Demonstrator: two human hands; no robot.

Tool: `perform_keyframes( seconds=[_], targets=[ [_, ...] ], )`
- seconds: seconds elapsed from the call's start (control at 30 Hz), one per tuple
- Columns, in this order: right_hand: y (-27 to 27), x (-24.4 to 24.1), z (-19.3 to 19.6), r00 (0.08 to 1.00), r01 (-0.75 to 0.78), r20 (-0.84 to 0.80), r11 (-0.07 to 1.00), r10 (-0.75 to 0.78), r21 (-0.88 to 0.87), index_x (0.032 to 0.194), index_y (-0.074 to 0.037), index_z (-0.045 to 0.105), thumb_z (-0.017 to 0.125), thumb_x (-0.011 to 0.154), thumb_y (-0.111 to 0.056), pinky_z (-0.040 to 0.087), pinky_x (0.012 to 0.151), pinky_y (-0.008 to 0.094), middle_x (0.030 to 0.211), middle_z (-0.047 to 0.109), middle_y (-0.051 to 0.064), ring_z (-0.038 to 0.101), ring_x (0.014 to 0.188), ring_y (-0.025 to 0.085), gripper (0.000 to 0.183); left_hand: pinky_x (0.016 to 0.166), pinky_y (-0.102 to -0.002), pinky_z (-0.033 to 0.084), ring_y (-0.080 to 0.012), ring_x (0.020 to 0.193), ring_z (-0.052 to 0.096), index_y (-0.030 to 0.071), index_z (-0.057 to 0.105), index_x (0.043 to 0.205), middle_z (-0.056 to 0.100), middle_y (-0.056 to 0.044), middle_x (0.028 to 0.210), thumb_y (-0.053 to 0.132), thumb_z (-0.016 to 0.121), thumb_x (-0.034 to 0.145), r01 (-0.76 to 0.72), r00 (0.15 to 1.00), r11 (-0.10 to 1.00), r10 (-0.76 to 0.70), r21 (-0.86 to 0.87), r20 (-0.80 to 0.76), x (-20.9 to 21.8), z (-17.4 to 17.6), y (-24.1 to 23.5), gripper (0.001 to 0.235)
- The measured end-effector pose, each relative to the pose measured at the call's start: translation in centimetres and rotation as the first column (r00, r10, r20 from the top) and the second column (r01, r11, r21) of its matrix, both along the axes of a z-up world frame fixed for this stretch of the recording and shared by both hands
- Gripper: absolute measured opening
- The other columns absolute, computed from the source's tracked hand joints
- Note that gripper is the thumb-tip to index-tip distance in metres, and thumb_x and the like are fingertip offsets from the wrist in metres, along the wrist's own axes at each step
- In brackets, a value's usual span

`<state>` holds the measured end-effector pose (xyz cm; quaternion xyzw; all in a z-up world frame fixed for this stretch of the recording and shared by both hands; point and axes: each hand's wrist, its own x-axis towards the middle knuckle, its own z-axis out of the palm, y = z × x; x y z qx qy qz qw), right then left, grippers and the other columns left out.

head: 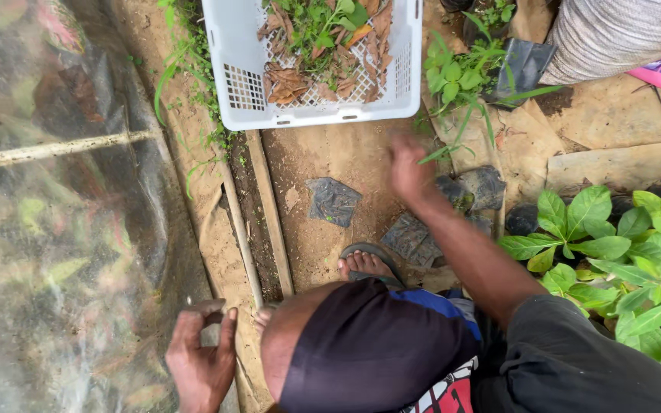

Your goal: The person removes small weeds from a narrow soil bed next to a plastic-covered structure. They pull the weeds by hand and place them into a white plastic basket. The person also handles small potted seedlings, moving them from the ground into the basket.

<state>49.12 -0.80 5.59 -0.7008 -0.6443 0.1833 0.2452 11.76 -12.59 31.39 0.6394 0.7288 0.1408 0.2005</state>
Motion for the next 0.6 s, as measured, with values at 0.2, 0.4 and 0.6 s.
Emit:
perform_keyframes(
  seconds=[0.2, 0.4, 0.6],
  targets=[
    [3.5, 7.2, -2.3, 0.971, 0.174, 0.218, 0.911, -0.096, -0.374, 0.106, -0.003, 0.069, 0.055, 0.106, -0.015, 0.052, 0.065, 0.054, 0.078, 0.07, 0.023, 0.067, 0.073, 0.04, 0.018, 0.071, -0.037, 0.057, -0.0226, 0.077, 0.071, 0.004, 0.067, 0.098, 0.069, -0.01, 0.092, 0.007, 0.082, 0.083, 0.185, 0.983, 0.98, -0.185, 0.075, -0.007, 7.4, 6.7, 6.2, 0.021],
    [0.9, 10.1, -4.7, 0.961, 0.249, -0.145, 0.963, -0.234, 0.101, 0.094, 0.004, 0.072, 0.063, 0.085, 0.002, 0.053, 0.059, 0.047, 0.08, 0.069, 0.022, 0.067, 0.066, 0.034, 0.013, 0.074, -0.041, 0.059, -0.0317, 0.086, 0.071, 0.005, 0.066, 0.102, 0.069, -0.013, 0.1, 0.013, 0.078, 0.086, 0.535, 0.842, 0.844, -0.535, 0.018, 0.075, 15.2, 6.3, 14.0, 0.022],
    [-2.1, 13.0, -2.5, 0.415, 0.634, -0.834, 0.773, -0.364, -0.021, 0.121, 0.002, 0.059, 0.053, 0.103, 0.008, 0.059, 0.065, 0.031, 0.115, 0.069, 0.017, 0.071, 0.085, 0.023, 0.02, 0.085, -0.05, 0.056, -0.0389, 0.095, 0.069, 0.003, 0.063, 0.118, 0.064, -0.02, 0.118, 0.021, 0.079, 0.085, 0.749, 0.662, 0.636, -0.714, -0.187, 0.228, 21.1, -0.8, 18.1, 0.041]
  ],
)
